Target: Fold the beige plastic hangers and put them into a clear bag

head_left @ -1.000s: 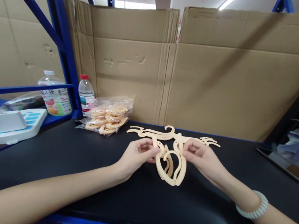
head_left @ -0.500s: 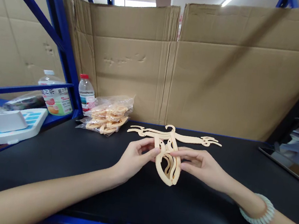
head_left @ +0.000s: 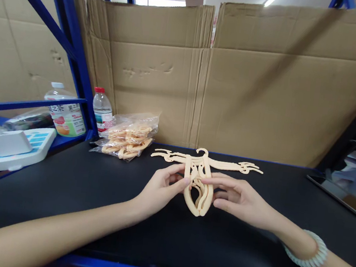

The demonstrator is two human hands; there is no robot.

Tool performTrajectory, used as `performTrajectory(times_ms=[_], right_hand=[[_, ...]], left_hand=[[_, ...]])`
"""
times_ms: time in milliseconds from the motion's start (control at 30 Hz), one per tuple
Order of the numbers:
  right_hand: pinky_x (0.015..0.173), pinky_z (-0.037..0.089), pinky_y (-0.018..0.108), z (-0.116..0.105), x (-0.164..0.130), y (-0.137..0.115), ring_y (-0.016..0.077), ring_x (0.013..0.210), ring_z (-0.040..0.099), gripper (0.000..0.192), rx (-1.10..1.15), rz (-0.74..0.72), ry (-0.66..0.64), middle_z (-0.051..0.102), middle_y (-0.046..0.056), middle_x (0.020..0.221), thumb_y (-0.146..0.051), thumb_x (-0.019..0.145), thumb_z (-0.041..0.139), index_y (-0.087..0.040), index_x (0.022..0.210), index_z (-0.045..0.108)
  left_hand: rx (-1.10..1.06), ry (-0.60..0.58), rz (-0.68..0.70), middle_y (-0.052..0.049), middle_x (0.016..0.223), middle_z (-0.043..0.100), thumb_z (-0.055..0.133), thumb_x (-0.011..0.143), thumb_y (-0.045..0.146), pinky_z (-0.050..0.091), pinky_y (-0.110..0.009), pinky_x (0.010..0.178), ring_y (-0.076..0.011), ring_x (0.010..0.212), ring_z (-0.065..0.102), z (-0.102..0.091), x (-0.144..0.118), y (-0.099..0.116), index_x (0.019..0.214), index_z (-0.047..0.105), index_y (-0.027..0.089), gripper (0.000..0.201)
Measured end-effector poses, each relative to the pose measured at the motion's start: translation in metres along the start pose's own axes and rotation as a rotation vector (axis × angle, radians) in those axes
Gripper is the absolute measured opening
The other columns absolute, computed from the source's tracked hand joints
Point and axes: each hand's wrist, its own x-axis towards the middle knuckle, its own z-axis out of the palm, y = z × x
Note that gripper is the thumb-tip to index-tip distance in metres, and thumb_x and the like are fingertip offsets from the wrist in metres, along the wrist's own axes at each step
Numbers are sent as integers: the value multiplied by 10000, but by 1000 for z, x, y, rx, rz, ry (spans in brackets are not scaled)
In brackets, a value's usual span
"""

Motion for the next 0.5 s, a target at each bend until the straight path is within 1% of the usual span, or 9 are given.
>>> performTrajectory(times_ms=[67, 167, 267, 333, 400, 500], right_hand=[[960, 504, 409, 0, -1, -1, 229, 1180, 541, 443, -11, 3, -22, 475, 90, 1371, -245, 853, 625, -260, 1287, 541], [958, 500, 400, 1, -1, -3, 220, 1187, 527, 437, -42, -7, -37, 455, 87, 1375, -209, 858, 608, -266, 1284, 527], [973, 483, 403, 2, -3, -6, 212, 1175, 530, 406, -85, -11, -65, 470, 89, 1351, -199, 859, 604, -253, 1255, 535], [976, 478, 407, 3, -3, -7, 203, 1135, 555, 391, -104, 7, -89, 499, 88, 1318, -220, 860, 606, -246, 1243, 535], [957, 489, 397, 3, -4, -7, 190, 1077, 584, 380, -108, 33, -107, 523, 85, 1290, -246, 865, 601, -244, 1239, 535], [903, 514, 359, 1, -4, -7, 182, 1040, 597, 388, -94, 57, -119, 520, 89, 1311, -275, 873, 593, -246, 1257, 543]], left_hand=[[-50, 23, -46, -108, 1154, 659, 696, 787, 322, 550, -366, 840, -246, 975, 651, -1, 1, -3, 1130, 635, 163, 383], [-82, 60, -98, -103, 1072, 666, 710, 772, 337, 572, -336, 751, -223, 911, 658, -2, 1, -7, 1079, 627, 153, 367], [-51, 112, -102, -46, 886, 644, 733, 745, 335, 567, -286, 674, -172, 800, 641, -3, 1, -10, 1029, 622, 148, 357], [-19, 131, -93, -1, 763, 589, 745, 728, 336, 555, -265, 627, -140, 710, 608, -3, 0, -11, 983, 625, 147, 339], [5, 129, -83, 15, 718, 552, 744, 724, 341, 544, -255, 603, -126, 668, 583, -2, 0, -11, 949, 624, 143, 323], [33, 110, -80, 6, 717, 555, 737, 728, 345, 541, -260, 619, -134, 681, 584, -2, 0, -13, 943, 618, 137, 322]])
